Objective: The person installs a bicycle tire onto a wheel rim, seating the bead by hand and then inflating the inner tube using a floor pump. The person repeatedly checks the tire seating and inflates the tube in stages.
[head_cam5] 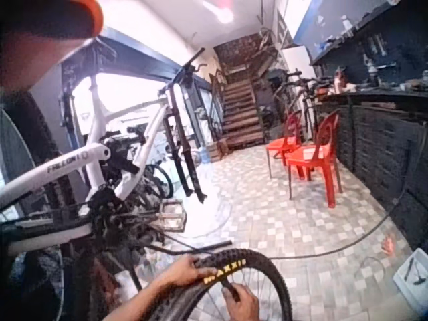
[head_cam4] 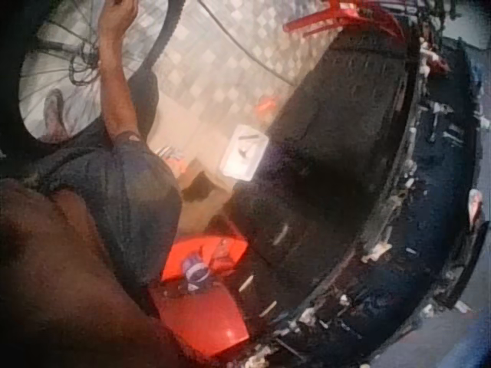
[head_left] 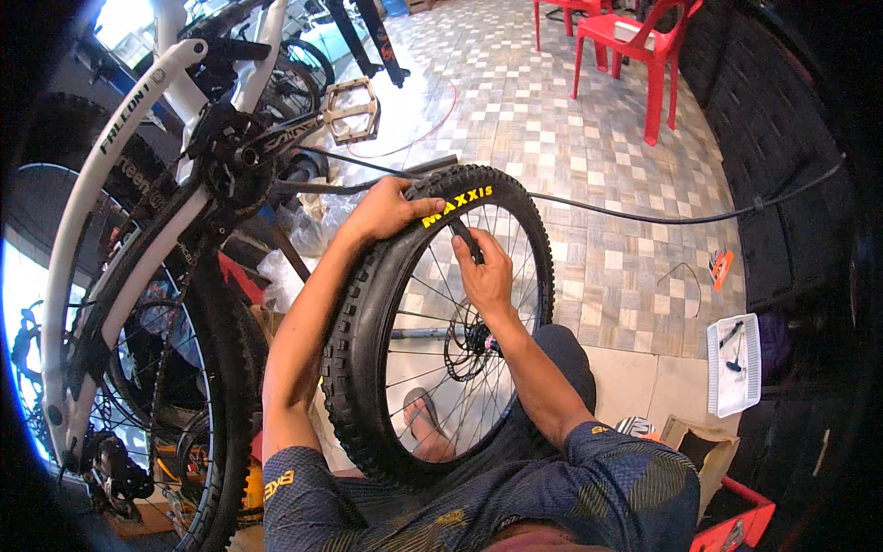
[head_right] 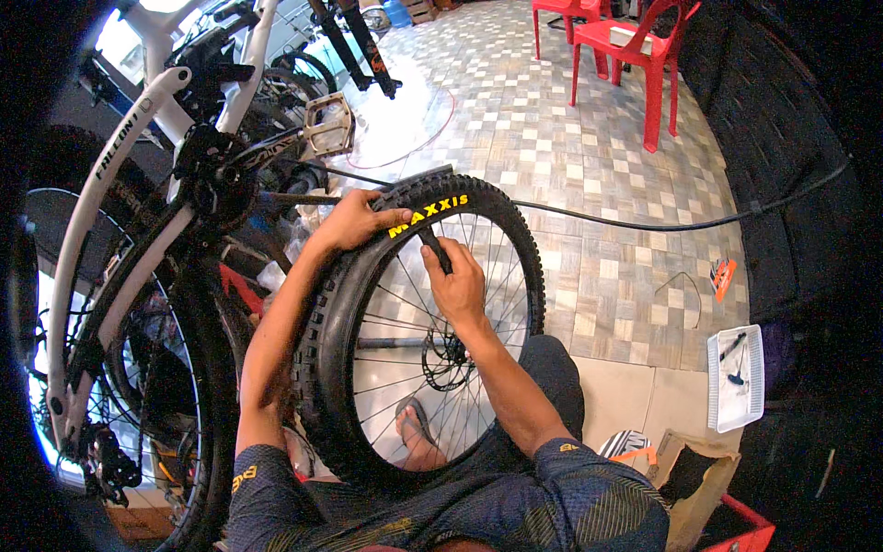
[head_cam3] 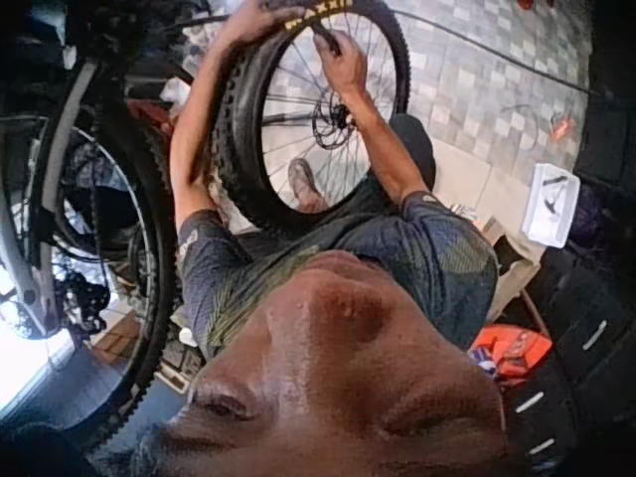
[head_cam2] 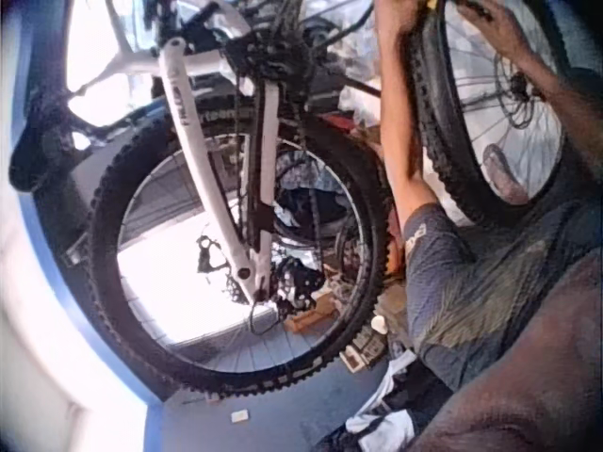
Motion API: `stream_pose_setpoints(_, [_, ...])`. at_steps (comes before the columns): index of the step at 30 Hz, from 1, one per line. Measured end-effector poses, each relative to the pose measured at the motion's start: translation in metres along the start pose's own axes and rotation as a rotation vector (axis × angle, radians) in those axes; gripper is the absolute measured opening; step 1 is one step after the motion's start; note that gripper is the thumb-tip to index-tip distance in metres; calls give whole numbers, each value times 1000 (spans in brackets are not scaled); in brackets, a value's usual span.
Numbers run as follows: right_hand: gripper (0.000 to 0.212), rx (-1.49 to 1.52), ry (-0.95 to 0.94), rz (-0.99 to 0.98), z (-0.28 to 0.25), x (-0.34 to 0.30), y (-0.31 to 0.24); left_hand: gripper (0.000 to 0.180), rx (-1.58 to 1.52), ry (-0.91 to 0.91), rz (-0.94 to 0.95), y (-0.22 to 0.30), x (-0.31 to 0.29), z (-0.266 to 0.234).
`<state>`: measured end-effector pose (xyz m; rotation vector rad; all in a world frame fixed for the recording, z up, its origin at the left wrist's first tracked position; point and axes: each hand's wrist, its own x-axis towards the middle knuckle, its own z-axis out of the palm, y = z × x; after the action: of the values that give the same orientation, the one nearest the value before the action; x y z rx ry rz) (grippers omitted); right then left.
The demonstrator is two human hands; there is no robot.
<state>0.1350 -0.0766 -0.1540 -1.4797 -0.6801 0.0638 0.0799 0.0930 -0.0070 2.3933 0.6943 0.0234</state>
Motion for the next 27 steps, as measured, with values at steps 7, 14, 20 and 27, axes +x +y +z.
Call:
stream_pose_setpoints(7, [34, 41, -3, 31, 7, 9, 9, 68, 5, 10, -82, 4, 7, 0])
stream_pose_setpoints(14, [31, -36, -12, 51, 15, 20, 10, 68, 82, 78, -52, -27, 32, 2])
stream_pose_setpoints(20, [30, 0, -16, 23, 19, 29, 12, 66, -16, 32, -72, -28, 36, 1])
stream_pose_setpoints(27, [29, -11, -43, 96, 18, 34, 11, 68, -24, 52, -125, -25, 40, 5])
